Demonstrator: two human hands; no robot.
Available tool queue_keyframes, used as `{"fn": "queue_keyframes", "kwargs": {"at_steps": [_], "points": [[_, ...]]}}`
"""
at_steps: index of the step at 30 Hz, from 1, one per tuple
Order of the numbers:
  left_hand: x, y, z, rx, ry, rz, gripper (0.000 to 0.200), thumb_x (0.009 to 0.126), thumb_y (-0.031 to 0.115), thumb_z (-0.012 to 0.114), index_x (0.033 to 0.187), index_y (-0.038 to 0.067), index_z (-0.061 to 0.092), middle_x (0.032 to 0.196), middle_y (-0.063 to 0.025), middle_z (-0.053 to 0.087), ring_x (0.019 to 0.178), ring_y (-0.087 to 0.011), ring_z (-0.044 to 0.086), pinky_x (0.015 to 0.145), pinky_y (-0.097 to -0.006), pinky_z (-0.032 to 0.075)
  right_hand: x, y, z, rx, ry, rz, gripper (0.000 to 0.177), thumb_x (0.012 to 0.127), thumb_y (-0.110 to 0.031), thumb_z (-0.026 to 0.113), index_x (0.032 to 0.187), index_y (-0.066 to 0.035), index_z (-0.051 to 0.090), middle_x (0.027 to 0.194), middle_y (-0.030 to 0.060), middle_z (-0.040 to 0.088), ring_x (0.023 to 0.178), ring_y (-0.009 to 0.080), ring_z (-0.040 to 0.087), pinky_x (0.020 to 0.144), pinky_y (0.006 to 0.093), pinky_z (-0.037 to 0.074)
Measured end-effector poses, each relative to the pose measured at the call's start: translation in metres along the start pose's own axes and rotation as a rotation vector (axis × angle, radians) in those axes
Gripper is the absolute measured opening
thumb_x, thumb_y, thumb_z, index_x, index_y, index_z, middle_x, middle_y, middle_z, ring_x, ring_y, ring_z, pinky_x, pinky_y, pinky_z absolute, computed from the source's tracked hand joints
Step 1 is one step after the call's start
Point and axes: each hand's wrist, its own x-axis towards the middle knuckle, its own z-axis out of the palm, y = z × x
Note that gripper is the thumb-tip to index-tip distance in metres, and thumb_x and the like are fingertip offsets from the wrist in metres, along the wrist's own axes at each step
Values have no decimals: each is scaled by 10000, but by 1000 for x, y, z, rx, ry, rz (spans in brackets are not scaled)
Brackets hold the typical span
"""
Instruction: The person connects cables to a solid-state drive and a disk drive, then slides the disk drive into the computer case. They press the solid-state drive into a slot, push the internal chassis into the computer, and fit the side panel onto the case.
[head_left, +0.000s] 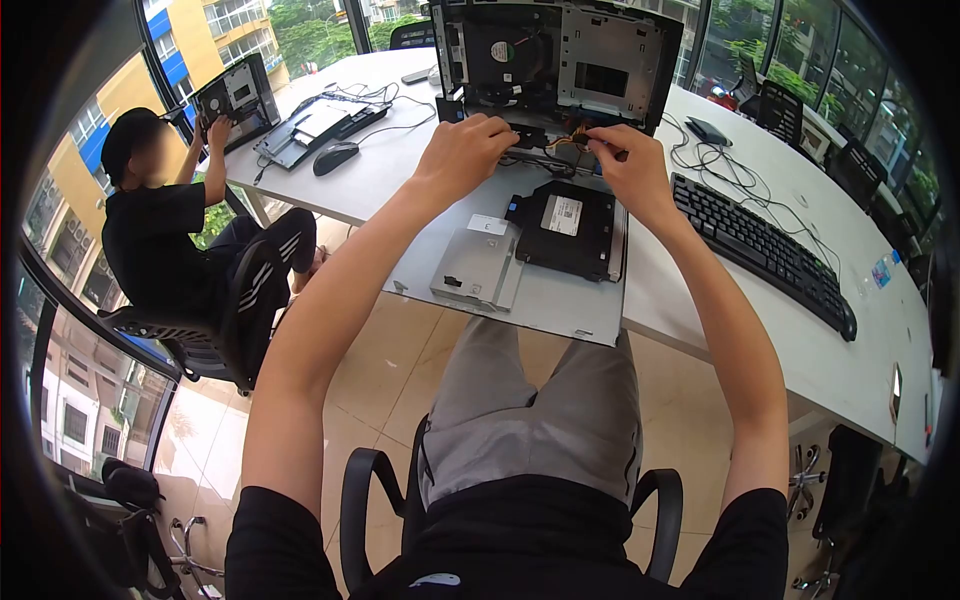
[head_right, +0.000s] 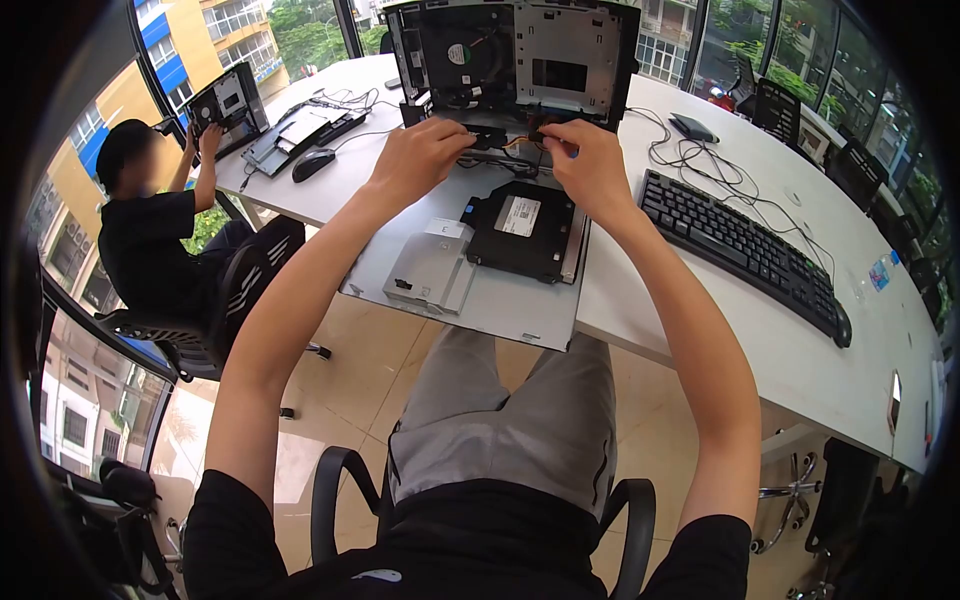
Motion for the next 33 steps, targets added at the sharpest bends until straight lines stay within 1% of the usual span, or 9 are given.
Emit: {"fn": "queue_keyframes", "kwargs": {"at_steps": [3, 9, 12, 18, 21, 24, 27, 30, 33], "points": [[1, 4, -2, 54, -81, -41, 273, 914, 47, 718, 1167, 129, 782, 1152, -3, 731, 1054, -193, 725, 757, -353, 615, 0, -3, 2, -5, 12, 0, 203, 957, -99, 730, 1128, -18, 805, 1022, 130, 784, 847, 247, 732, 792, 344, 562], [2, -1, 9, 95, -43, -43, 203, 922, 61, 686, 1104, 91, 770, 1073, -28, 708, 1011, -204, 726, 754, -364, 622, 0, -2, 4, 33, 64, -11, 196, 946, -116, 750, 1110, -29, 813, 1025, 113, 786, 810, 213, 711, 759, 333, 553], [4, -4, 15, 136, -46, -42, 235, 910, 74, 737, 1139, 93, 787, 1090, -7, 717, 971, -187, 740, 711, -348, 611, -2, -4, 2, 33, 57, -16, 197, 943, -116, 754, 1108, -27, 813, 1014, 106, 784, 783, 197, 687, 739, 324, 541], [8, -5, 19, 132, -66, -67, 174, 905, 55, 685, 1052, 93, 768, 1041, -42, 704, 1018, -221, 735, 782, -384, 628, -10, -10, -2, 28, 46, 13, 196, 954, -133, 750, 1107, -26, 812, 1010, 102, 781, 780, 191, 678, 724, 320, 532], [12, -6, 19, 146, -81, -78, 176, 900, 55, 685, 1045, 103, 772, 1028, -38, 711, 1028, -220, 739, 792, -390, 625, -13, -10, -6, -47, -4, 11, 225, 999, -174, 745, 1159, -29, 807, 1044, 63, 782, 809, 135, 682, 718, 272, 518], [15, -7, 19, 214, -208, -108, 277, 908, 47, 675, 1149, 110, 798, 1087, -26, 745, 1008, -225, 754, 804, -373, 625, -17, -14, -7, 37, 16, -1, 232, 962, -183, 762, 1120, -18, 805, 1011, 107, 782, 782, 203, 684, 736, 333, 539], [12, -10, 22, 234, -198, -115, 281, 905, 59, 674, 1147, 124, 801, 1117, -11, 755, 1017, -218, 755, 804, -363, 622, -23, -21, -15, 48, -89, 35, 303, 961, -237, 774, 1174, -22, 790, 1068, 122, 775, 833, 228, 694, 769, 356, 548], [10, -13, 24, 234, -185, -112, 250, 933, 94, 683, 1151, 128, 799, 1130, -5, 757, 1019, -211, 754, 804, -361, 617, -30, -32, -27, -44, -257, 58, 437, 957, -341, 786, 1277, -43, 760, 1232, 167, 734, 1051, 284, 685, 923, 394, 554], [13, -11, 21, 213, -235, -144, 231, 967, 171, 698, 1175, 132, 790, 1117, -4, 749, 1027, -209, 746, 810, -367, 614, -42, -29, -32, -183, -362, 10, 626, 921, -472, 810, 1367, -43, 719, 1417, 210, 642, 1275, 342, 596, 1088, 444, 499]]}}
